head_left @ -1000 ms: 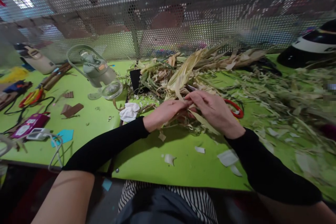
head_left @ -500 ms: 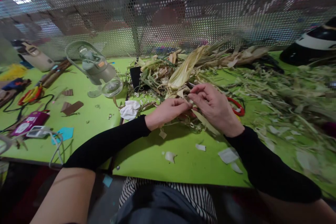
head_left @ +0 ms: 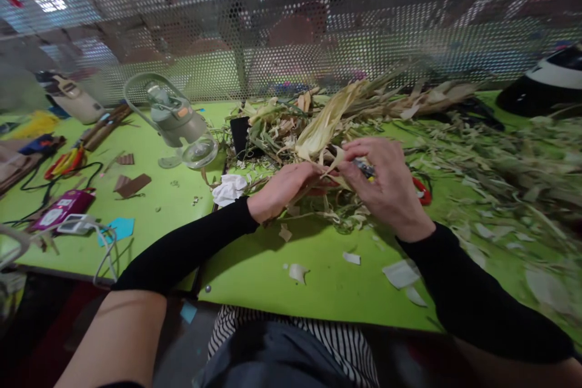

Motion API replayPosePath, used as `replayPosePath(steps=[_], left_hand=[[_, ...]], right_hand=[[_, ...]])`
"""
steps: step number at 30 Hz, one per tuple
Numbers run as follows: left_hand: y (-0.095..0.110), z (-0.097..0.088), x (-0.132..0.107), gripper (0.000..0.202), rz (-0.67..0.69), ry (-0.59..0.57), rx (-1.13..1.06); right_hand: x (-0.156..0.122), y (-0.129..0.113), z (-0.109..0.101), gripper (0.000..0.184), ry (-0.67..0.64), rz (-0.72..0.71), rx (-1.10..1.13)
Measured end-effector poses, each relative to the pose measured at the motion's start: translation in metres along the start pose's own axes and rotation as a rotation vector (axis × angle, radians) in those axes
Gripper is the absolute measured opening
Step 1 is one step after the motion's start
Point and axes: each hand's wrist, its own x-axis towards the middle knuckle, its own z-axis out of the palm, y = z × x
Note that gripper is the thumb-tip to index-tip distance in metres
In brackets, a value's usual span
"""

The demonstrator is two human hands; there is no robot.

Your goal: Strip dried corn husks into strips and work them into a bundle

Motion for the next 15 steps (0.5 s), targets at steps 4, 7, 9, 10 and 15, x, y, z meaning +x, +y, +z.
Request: replayPosePath(steps=[4,7,9,10,15], left_hand=[[0.001,-0.001,0.001,0.030,0.018,0.009,-0.041],[0.001,0.000,0.001,0.019,0.065,0.028,-0.021],[0.003,0.000,0.000,0.012,0.092,0.035,0.032],[0.003,0.000,0.000,0.011,0.090,0.038,0.058],[0.003,0.001,-0.005,0.015,0.064,0.039,0.193]], right_hand=[[-0.001,-0.001,-0.002,0.025,-0.008,-0.086,-0.101],[-0.001,-0.004,0.000,0.024,-0.035,-0.065,-0.079],[-0.001,-0.006,0.002,0.024,-0.093,0.002,-0.010],[-0.001,-0.007,0.003,0.024,-0.128,0.052,0.032],[-0.002,-0.017,0.007,0.029,-0.261,0.344,0.219]])
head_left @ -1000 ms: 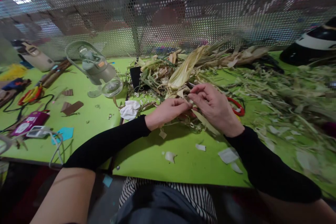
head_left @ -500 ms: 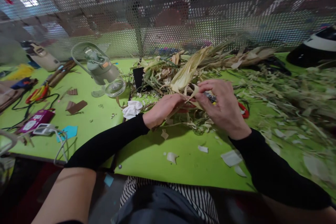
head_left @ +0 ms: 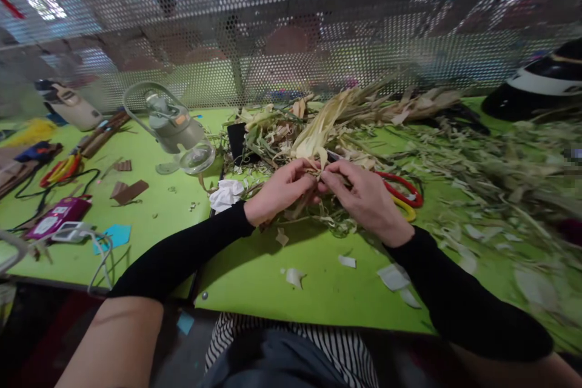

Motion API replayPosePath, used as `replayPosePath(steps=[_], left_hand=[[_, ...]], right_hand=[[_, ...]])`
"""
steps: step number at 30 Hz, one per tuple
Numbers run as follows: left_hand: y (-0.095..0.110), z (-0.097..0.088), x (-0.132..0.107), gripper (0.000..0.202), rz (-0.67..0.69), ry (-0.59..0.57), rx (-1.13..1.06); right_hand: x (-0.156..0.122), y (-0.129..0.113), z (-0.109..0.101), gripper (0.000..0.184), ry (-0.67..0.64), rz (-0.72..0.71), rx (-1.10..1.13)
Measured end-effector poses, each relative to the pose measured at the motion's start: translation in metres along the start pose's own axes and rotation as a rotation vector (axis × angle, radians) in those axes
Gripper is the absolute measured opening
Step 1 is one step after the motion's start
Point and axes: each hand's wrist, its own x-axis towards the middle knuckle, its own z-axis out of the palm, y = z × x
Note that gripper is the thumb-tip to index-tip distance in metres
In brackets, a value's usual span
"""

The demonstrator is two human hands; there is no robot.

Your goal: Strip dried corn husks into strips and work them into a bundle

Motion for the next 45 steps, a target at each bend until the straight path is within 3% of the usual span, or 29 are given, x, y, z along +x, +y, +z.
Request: replayPosePath(steps=[4,6,10,13,17,21,28,33,39,45], left_hand=[[-0.005,-0.002,0.000,0.011,0.143,0.001,0.187],[-0.006,-0.003,0.001,0.012,0.159,-0.021,0.242],[-0.005,-0.003,0.002,0.011,0.084,-0.042,0.237],[-0.007,-0.002,0.002,0.010,0.113,0.001,0.233],[-0.010,-0.003,0.003,0.016,0.249,0.079,0.299],[-0.008,-0.002,0.001,0.016,0.270,0.061,0.317],[-0.008,0.002,-0.004,0.019,0.295,0.116,0.297],[-0.012,0.003,-0.005,0.017,0.369,0.136,0.351],[-0.007,0.001,-0.005,0.017,0.333,0.122,0.329],[-0.006,-0.003,0.000,0.017,0.102,-0.043,0.036]], right_hand=[[-0.002,-0.005,0.010,0.050,-0.158,0.289,0.245],[-0.003,-0.006,0.013,0.051,-0.166,0.335,0.294],[-0.003,-0.006,0.014,0.044,-0.041,0.251,0.186],[-0.004,-0.006,0.014,0.042,0.007,0.214,0.139],[-0.005,-0.007,0.018,0.040,0.010,0.288,0.405],[-0.006,-0.006,0.024,0.039,-0.005,0.344,0.602],[-0.008,-0.006,0.029,0.039,0.170,0.353,0.556],[-0.008,-0.007,0.027,0.041,0.196,0.298,0.441],[-0.006,-0.012,0.018,0.037,0.186,0.179,0.331],[-0.005,-0.007,0.018,0.030,0.134,0.265,0.571]])
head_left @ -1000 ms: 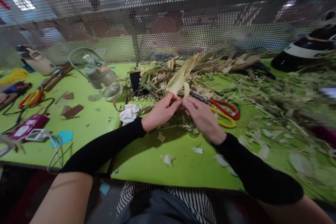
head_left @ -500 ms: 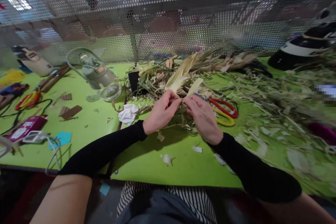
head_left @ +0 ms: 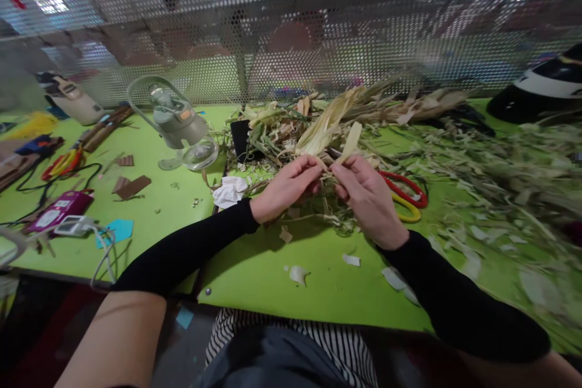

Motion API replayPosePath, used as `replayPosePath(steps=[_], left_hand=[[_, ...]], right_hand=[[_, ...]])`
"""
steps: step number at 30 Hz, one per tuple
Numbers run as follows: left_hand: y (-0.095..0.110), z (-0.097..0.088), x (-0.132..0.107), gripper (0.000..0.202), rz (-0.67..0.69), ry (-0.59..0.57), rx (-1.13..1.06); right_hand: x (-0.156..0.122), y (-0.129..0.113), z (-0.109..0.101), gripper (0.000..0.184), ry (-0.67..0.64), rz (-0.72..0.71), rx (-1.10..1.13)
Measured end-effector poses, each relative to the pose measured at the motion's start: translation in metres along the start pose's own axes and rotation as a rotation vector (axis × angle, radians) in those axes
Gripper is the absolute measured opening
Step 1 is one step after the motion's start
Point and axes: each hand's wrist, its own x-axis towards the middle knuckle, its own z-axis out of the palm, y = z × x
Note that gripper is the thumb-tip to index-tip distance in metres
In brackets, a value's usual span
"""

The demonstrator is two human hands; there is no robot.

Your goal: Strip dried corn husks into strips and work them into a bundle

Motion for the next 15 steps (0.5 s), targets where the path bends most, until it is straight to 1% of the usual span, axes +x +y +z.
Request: replayPosePath(steps=[2,4,6,8,9,12,14,15], left_hand=[[-0.0022,-0.0012,0.0016,0.011,-0.046,-0.021,-0.041],[-0.0042,-0.0023,0.0027,0.006,-0.062,-0.031,-0.053],[-0.0049,-0.0035,0.0029,0.007,-0.060,-0.042,-0.038],[-0.0040,-0.0044,0.0025,0.002,-0.053,-0.053,-0.010],[-0.0029,-0.0046,0.0022,0.004,-0.050,-0.059,0.003],[0.0008,-0.0036,0.0010,0.020,-0.047,-0.070,0.033],[0.0024,-0.0022,0.0005,0.022,-0.043,-0.058,0.063],[0.0028,-0.0014,0.0003,0.020,-0.032,-0.041,0.082]], right_hand=[[-0.0007,-0.0005,0.0008,0.031,-0.035,0.020,0.053],[-0.0014,-0.0014,0.0011,0.031,-0.054,0.009,0.066],[-0.0015,-0.0014,0.0004,0.030,-0.041,-0.016,0.054],[-0.0007,-0.0004,-0.0012,0.030,-0.021,-0.035,0.024],[-0.0001,0.0002,-0.0020,0.030,-0.017,-0.040,0.007],[0.0009,0.0012,-0.0033,0.030,-0.022,-0.047,-0.039],[0.0007,0.0008,-0.0028,0.029,-0.039,-0.047,-0.054],[0.0003,0.0005,-0.0022,0.028,-0.047,-0.048,-0.051]])
